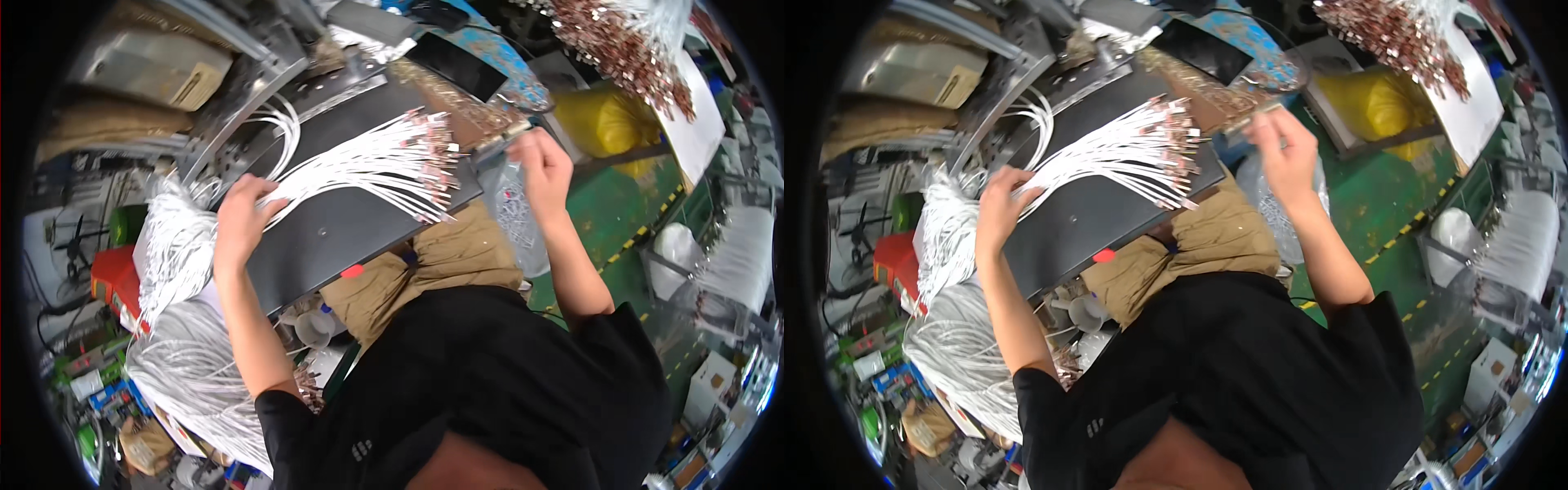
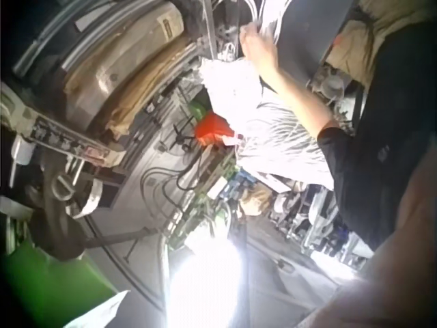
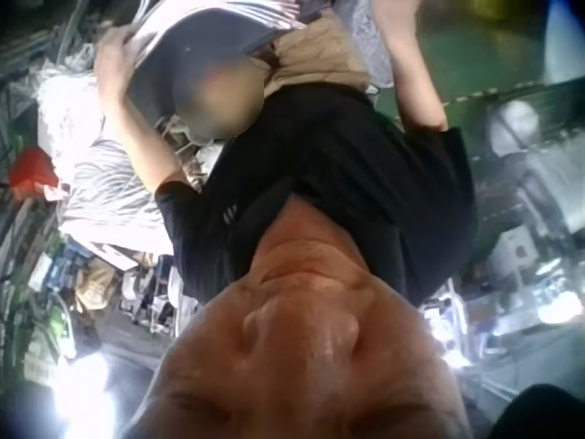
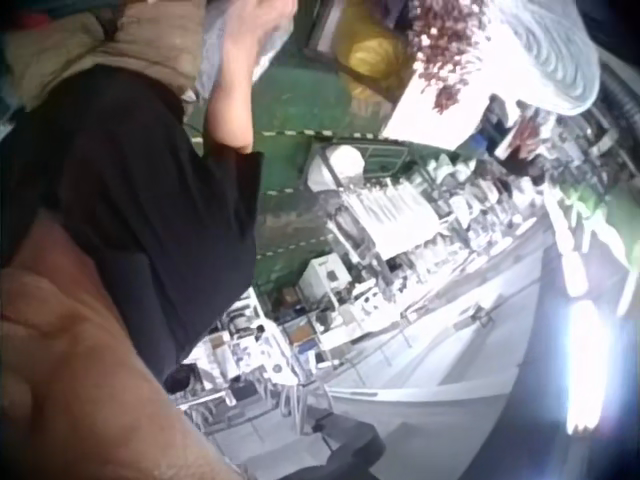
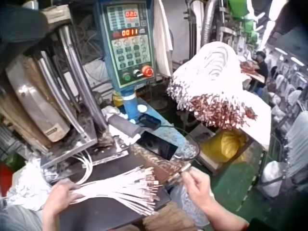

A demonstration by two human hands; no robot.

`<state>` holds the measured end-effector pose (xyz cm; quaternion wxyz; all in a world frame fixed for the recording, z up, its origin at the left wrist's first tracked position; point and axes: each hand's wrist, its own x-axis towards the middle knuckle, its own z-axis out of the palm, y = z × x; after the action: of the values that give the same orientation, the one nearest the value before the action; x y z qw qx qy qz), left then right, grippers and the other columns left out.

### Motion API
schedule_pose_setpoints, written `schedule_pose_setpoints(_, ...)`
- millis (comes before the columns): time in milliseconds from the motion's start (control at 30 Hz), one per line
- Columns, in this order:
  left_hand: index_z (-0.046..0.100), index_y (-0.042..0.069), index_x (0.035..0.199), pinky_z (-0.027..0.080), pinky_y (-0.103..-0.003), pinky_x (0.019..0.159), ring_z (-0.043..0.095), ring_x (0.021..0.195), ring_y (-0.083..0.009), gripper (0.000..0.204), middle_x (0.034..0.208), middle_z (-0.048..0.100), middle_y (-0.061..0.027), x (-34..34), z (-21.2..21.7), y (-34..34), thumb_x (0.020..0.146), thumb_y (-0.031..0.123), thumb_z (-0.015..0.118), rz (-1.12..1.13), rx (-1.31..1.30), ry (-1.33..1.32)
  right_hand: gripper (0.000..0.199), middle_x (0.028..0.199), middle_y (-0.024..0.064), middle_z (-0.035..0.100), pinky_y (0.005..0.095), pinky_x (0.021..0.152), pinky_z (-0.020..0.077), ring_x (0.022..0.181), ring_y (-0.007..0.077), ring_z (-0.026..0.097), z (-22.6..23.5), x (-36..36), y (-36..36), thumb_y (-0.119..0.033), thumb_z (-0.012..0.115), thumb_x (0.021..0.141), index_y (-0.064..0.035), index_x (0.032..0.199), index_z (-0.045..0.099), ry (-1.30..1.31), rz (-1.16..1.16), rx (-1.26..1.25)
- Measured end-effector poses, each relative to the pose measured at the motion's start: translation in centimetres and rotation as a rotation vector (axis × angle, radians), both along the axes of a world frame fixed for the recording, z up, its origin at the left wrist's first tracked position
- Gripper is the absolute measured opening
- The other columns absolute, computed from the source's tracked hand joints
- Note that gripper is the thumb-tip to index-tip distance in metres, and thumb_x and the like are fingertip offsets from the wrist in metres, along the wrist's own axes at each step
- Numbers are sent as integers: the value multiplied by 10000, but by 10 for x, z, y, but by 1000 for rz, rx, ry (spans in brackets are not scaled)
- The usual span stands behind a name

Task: Arranging and inserting bundles of white cables into an assembly fixture for processing.

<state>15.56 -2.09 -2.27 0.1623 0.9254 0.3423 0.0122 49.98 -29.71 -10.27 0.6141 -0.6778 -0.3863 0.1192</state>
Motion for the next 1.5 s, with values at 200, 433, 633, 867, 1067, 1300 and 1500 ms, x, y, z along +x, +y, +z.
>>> schedule_pose_setpoints(200, 671, -18, 1006, 466, -311, 766, 606, 801, -234, 195, 806, 620, -108, -12, 18, -8, 906, 147, 695, 206, -210, -277, 567, 1173, 146, 631, 459, 1011, 418, 1072, 345, 606, 62, -105, 112, -365, 750, 841, -74, 1302, 590, -720, 329, 162)
schedule_pose_setpoints(433, 626, -15, 924, 441, -285, 752, 560, 797, -153, 216, 807, 591, -66, -62, -13, -4, 994, 188, 598, 398, -382, -824, 542, 1063, 158, 639, 457, 1026, 411, 1071, 356, 614, 114, -111, 180, -369, 709, 877, -60, 1306, 593, -747, 733, -332)
schedule_pose_setpoints(633, 639, -10, 922, 455, -312, 692, 561, 687, -205, 263, 768, 636, -112, -26, -12, -28, 1015, 214, 539, 170, -128, -294, 342, 1039, 130, 679, 425, 917, 481, 1061, 350, 633, 128, -123, 192, -289, 631, 941, -76, 1207, 624, -1258, 720, -261)
schedule_pose_setpoints(867, 655, -4, 927, 481, -387, 663, 634, 692, -325, 278, 761, 650, -190, -32, -6, -11, 1002, 245, 556, 330, -91, -542, 222, 940, 147, 706, 439, 716, 556, 865, 320, 699, 62, -94, 204, -212, 576, 959, -90, 1132, 643, -921, 626, -431)
schedule_pose_setpoints(1067, 623, -6, 854, 467, -413, 628, 610, 667, -366, 314, 733, 624, -189, -3, -37, -28, 978, 282, 613, 259, 83, -403, 315, 924, 146, 707, 407, 766, 559, 886, 308, 702, 98, -64, 186, -266, 649, 921, -78, 1173, 643, -1338, 421, -177)
schedule_pose_setpoints(1300, 595, -19, 845, 433, -369, 596, 506, 596, -262, 344, 658, 552, -143, -1, 7, -16, 972, 299, 633, 440, 24, -582, 426, 912, 144, 716, 417, 855, 530, 908, 329, 696, 80, -104, 179, -376, 678, 919, -61, 1202, 631, -491, 887, -276)
schedule_pose_setpoints(1500, 620, -19, 868, 441, -341, 612, 500, 596, -212, 318, 651, 540, -117, 4, -3, -5, 966, 283, 638, 454, 62, -530, 351, 973, 164, 711, 435, 829, 528, 932, 366, 680, 89, -85, 170, -286, 648, 941, -45, 1196, 627, -598, 1000, -445)
